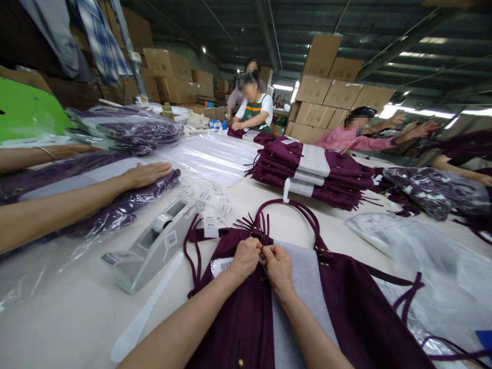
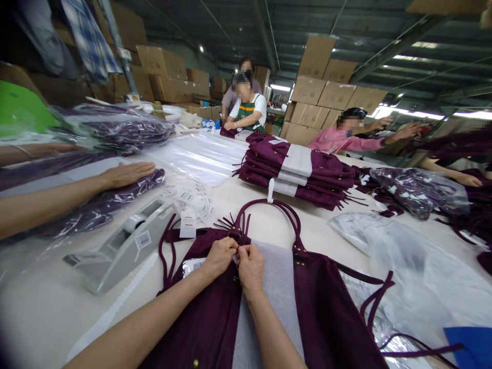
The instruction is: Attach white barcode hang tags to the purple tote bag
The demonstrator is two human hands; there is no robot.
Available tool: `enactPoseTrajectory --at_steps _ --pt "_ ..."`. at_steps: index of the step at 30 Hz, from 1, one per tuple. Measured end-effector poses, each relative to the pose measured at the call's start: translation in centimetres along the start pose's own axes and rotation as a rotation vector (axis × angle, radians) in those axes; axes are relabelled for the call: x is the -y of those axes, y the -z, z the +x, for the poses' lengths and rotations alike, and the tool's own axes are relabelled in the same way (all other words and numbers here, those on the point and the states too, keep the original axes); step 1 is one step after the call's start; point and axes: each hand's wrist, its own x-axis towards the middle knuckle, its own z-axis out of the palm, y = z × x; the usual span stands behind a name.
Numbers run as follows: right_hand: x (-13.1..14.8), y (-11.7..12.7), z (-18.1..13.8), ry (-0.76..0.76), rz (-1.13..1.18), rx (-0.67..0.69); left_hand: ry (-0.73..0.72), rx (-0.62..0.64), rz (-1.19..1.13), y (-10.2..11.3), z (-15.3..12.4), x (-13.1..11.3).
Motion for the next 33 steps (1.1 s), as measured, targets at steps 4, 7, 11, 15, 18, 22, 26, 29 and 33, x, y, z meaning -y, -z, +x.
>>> enactPoseTrajectory --at_steps 4,7,11,15,18,22,26,29,33 --pt "1.0 1.3 -0.1 -0.013 -0.032 0.040 0.004 0.048 -0.116 0.6 0.2 0.1" --pt "2.2 2.5 -1.0 0.094 -0.234 0.054 0.028 0.080 -0.192 1.2 0.4 0.3" --pt "3.2 3.1 -2.8 0.272 -0.882 0.151 0.039 0.095 -0.182 2.3 0.3 -0.1" --pt "3.9 2.9 -4.1 0.347 -1.150 0.189 -0.025 0.038 -0.057 4.1 -0.5 -0.9" --pt "4.6 2.7 -4.8 0.440 -1.217 0.170 -0.064 -0.033 0.276 5.5 -1.6 -1.1" --pt "4.9 1.5 -5.9 0.661 -1.165 0.115 -0.020 0.014 0.532 6.8 -3.0 -0.5" --pt "4.8 -0.7 -7.3 0.768 -1.121 0.133 0.053 0.088 0.560 7.5 -3.4 -0.2" --pt "5.3 -2.1 -8.4 0.748 -1.120 0.220 0.110 0.125 0.549 7.7 -3.3 -0.4" --pt "6.2 -2.3 -8.9 0.651 -1.011 0.359 0.203 0.123 0.531 7.3 -3.6 -0.1"
